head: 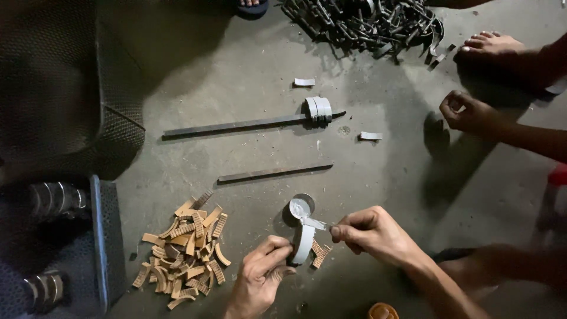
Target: The person applies a white substance from a small metal container onto small, curved metal pieces using a small metal spatula. They then place the coated pieces onto a metal rod on the floor. The person repeats this process for several pieces.
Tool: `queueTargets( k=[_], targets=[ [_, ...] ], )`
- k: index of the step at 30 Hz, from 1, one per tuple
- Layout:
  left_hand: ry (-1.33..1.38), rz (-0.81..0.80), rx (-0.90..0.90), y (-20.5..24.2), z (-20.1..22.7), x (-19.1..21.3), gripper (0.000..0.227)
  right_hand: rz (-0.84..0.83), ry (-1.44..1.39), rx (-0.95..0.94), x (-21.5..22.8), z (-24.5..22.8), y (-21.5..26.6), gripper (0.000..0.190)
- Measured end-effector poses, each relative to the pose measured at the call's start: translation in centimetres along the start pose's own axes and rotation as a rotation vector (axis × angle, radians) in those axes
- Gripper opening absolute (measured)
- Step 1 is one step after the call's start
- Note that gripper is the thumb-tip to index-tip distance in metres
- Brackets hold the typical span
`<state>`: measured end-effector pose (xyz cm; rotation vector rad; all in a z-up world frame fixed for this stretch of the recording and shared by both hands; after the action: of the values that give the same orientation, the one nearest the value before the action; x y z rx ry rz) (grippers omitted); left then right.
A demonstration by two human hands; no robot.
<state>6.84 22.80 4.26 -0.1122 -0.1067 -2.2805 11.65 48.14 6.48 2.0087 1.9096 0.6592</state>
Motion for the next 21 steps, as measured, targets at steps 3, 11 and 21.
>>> queueTargets(
  k=[3,11,21],
  targets=[
    [0.022,-0.008,-0.011,0.3,-1.0,-0.4,0.026,-0.054,-0.087,0.013,0.6,1.8,-0.5,0.027],
    [0.629,-0.024,0.282,0.1,-3.8,-1.5,0.030,0.415,0.525,0.986,-4.2,1.4,2.9,0.044],
    [0.042,0.106,0.296,-10.8,-8.1,-0.3,0.015,0.681,0.148,0.544,-1.5,10.9,-2.3,0.027]
  ],
)
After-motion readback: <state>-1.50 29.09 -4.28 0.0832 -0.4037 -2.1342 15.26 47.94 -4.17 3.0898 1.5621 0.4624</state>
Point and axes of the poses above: each hand's wrist, its own y-axis away from the middle knuckle, its own x-axis out of the back of the hand, z = x × y, the point moved 2 cm from there along -y, towards the middle knuckle, and after that the axes turned 9 degrees about x, right-handed, at the moved point
